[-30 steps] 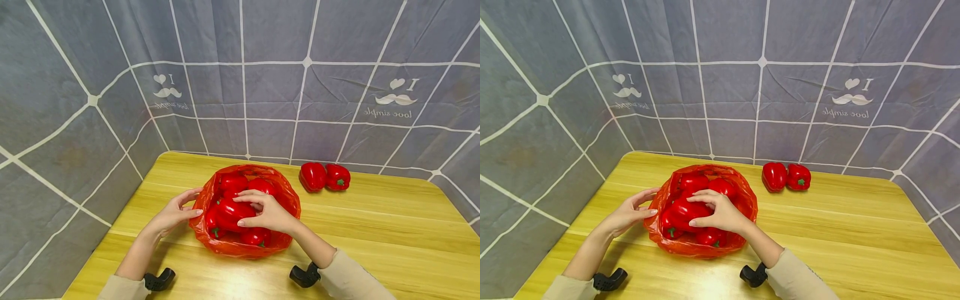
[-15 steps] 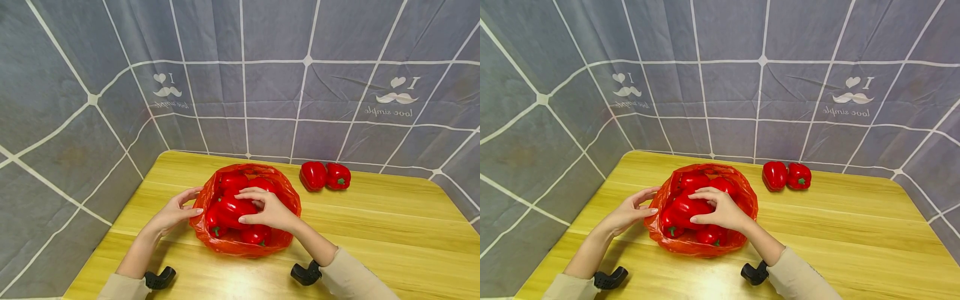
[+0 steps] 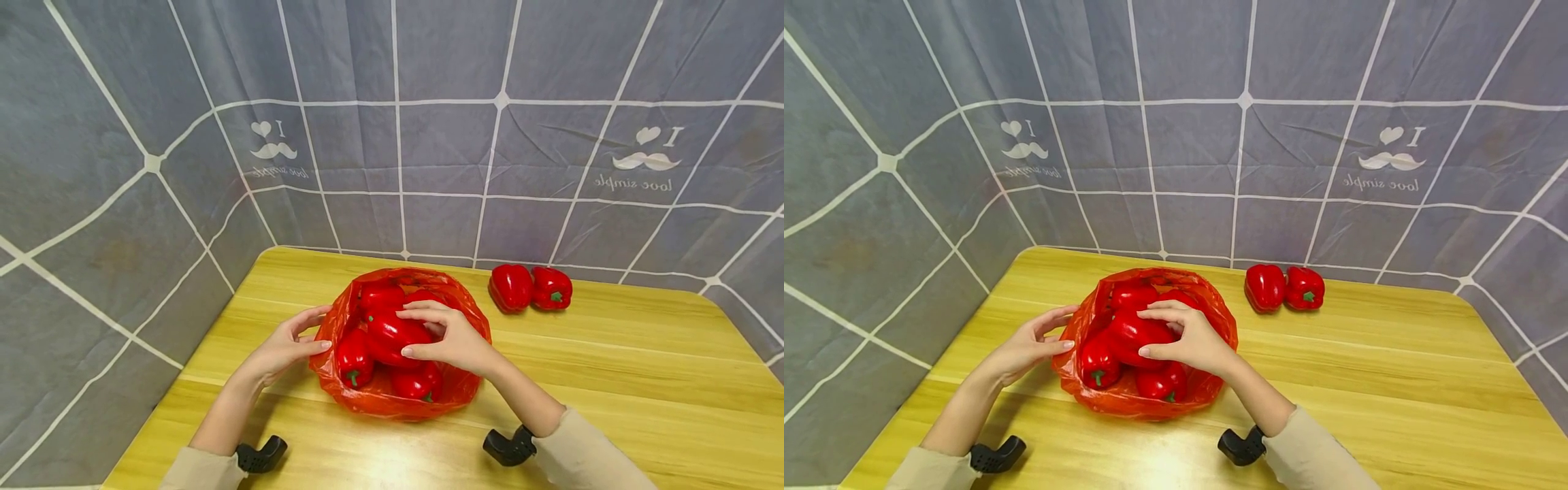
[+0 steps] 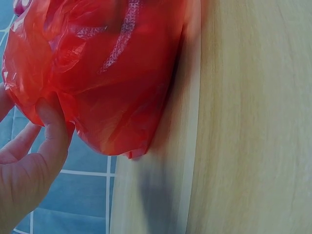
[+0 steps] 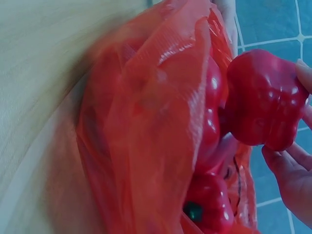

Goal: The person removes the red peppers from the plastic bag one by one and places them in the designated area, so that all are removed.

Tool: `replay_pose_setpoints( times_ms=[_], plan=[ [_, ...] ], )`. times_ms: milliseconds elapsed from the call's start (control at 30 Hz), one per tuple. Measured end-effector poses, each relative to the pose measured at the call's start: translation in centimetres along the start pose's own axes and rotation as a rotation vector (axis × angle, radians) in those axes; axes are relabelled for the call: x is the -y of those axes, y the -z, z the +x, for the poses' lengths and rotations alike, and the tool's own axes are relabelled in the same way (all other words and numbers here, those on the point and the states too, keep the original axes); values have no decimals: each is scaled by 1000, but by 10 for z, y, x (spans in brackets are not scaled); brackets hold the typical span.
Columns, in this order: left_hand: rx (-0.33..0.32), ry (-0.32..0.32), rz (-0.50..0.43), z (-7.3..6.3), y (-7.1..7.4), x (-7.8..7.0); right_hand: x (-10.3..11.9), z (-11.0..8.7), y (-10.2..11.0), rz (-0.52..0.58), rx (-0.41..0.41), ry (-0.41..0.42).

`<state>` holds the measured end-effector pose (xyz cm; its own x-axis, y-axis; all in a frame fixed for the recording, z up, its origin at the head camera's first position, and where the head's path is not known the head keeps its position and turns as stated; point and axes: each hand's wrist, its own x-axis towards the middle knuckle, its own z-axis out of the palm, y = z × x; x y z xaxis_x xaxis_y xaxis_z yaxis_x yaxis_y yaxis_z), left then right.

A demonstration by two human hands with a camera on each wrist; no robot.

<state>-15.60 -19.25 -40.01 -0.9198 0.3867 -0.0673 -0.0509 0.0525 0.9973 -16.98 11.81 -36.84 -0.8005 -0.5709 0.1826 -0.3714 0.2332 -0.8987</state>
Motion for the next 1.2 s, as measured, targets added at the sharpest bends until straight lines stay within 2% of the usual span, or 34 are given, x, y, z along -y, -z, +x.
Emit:
replay_pose_setpoints(
  times_ms=[300, 600, 867, 967, 1200],
  plan=[
    [3, -3, -3, 1, 1, 1, 1, -5, 14, 3, -67, -10],
    [3, 5, -8, 2, 1, 1, 5, -10, 32, 54, -124, -30],
    [5, 11, -20, 1, 0, 3, 11, -15, 61, 74, -209, -42],
    [10, 8, -22, 0, -1, 3, 11, -17, 73, 37, -240, -40],
    [4, -4, -20, 1, -1, 1, 14, -25, 93, 2, -296, -115]
  ],
)
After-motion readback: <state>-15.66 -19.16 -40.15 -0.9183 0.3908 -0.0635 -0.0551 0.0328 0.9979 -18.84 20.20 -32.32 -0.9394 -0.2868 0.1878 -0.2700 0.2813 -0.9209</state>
